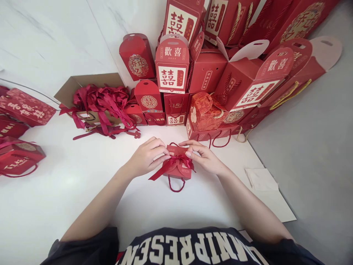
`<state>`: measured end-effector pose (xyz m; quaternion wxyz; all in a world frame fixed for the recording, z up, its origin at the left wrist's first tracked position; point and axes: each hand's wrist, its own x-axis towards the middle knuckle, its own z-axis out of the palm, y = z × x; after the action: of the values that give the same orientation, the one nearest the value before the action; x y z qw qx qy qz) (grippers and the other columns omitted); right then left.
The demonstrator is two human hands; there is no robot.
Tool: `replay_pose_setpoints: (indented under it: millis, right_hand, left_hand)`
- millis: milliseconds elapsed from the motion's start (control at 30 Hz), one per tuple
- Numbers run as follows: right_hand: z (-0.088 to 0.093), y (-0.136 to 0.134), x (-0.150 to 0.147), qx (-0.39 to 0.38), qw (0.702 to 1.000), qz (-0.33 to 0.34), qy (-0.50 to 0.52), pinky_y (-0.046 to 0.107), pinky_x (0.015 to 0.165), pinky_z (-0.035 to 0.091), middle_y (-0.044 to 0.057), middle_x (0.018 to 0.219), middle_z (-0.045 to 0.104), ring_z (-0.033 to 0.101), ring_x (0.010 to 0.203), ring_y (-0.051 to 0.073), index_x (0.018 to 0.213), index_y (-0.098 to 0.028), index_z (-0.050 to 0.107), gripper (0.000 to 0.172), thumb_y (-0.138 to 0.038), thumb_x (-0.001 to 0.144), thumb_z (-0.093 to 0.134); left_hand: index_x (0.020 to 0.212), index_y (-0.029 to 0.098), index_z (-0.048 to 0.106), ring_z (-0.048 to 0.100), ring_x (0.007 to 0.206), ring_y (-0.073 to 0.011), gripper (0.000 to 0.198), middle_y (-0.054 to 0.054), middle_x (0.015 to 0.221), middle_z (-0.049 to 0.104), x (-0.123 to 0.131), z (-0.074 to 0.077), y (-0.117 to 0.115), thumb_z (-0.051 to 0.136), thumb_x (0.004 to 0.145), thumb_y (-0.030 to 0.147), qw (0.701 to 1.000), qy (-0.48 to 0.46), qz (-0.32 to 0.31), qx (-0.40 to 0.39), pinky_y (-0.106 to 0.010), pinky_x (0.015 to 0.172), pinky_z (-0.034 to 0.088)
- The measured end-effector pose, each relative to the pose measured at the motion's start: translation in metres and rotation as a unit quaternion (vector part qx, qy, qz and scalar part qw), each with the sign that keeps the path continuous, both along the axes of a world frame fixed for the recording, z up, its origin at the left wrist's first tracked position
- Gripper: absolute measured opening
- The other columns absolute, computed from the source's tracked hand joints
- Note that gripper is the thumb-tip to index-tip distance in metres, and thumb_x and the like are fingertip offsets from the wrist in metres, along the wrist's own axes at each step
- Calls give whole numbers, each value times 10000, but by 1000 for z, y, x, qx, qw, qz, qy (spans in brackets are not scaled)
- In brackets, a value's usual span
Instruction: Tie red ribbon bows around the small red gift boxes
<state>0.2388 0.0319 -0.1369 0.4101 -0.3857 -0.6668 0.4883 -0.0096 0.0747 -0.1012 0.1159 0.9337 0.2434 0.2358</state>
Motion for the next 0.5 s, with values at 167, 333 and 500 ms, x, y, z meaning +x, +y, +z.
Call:
replay_pose_setpoints:
  millis: [167, 333, 500]
  right_hand:
    - [0, 1, 0, -23, 1000, 16, -1, 418, 1095, 339, 70, 1326, 556, 511, 1260, 226, 757, -207, 630, 280, -432, 911, 569]
    - [-2, 2, 0, -45, 998, 31, 19, 415, 1087, 347, 77, 1339, 550, 511, 1264, 234, 729, -195, 640, 327, -448, 917, 553]
    - [-8, 4, -3, -50, 997, 39, 40, 382, 1043, 384, 81, 1276, 568, 520, 1241, 223, 682, -180, 610, 354, -436, 921, 554]
  left_hand:
    - [846, 193, 689, 530, 891, -163, 109, -42, 905, 499, 3, -5, 0, 658, 843, 297, 981, -56, -21, -184, -307, 829, 475]
    - [766, 166, 650, 522, 834, -144, 206, -27, 858, 488, 6, -14, 1, 565, 904, 293, 960, -80, -13, -266, -304, 819, 465]
    - [729, 158, 540, 508, 792, -127, 248, 5, 841, 460, 10, -18, 1, 697, 798, 338, 952, -102, 9, -289, -280, 786, 450]
